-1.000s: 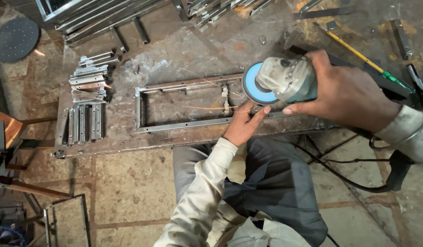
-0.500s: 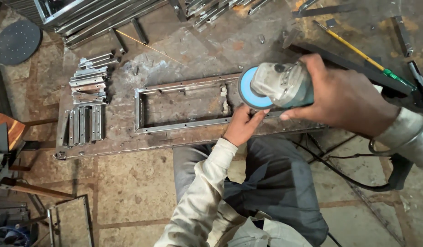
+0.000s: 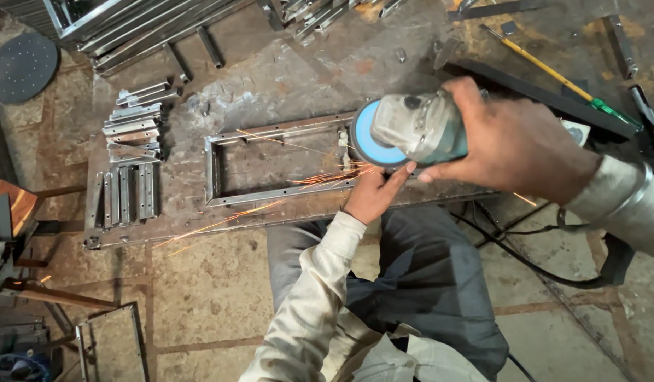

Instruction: Measuring, grinding, and welding a rectangular metal frame and its components.

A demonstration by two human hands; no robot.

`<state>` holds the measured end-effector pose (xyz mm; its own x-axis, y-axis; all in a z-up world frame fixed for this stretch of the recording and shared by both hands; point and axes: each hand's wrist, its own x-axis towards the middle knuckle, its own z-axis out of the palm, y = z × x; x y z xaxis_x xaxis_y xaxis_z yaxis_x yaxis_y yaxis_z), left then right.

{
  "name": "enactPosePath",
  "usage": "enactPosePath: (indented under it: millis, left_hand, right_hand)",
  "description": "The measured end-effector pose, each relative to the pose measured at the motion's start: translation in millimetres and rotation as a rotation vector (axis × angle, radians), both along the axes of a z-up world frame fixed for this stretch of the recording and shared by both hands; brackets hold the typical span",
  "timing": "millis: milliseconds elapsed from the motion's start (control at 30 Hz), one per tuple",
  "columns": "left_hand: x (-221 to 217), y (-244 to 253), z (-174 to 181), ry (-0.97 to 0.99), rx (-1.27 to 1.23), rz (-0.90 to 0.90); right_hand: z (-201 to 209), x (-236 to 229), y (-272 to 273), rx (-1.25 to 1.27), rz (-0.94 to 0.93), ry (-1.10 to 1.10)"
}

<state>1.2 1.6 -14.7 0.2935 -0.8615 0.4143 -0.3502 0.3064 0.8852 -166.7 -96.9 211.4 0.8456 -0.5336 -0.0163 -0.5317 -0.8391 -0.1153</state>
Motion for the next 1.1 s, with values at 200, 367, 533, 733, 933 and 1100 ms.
enactPosePath:
  millis: [200,367,533,733,933,1100]
  left_hand:
    - [-3.4,1.3,26.0,-0.023,0.095,0.090]
    - [-0.8,1.4,21.4,0.035,0.119,0.067]
    - [-0.2,-1.7,14.7,0.023,0.224,0.077]
    - [-0.2,2.3,22.7,0.110,0.098,0.012]
    - [4.6,-4.4,-7.0,0.028,0.012,0.030]
    - [-1.6,1.3,18.5,0.062,0.072,0.026]
  right_hand:
    - [-9.3,-10.1,-27.8,-0.049,-0.062,-0.021]
    - [-30.6,-36.8,-47.6,0.016,0.005,-0.204]
    - [-36.8,-40.0,-45.0,0.072,0.006,-0.200]
    - [-19.3,-21.0,-23.8,0.183,-0.098,-0.057]
    - [7.2,-11.9,-1.1,0.116,-0.101,0.102]
    - [-9.1,-16.8,-12.2,-0.008,-0.017,0.009]
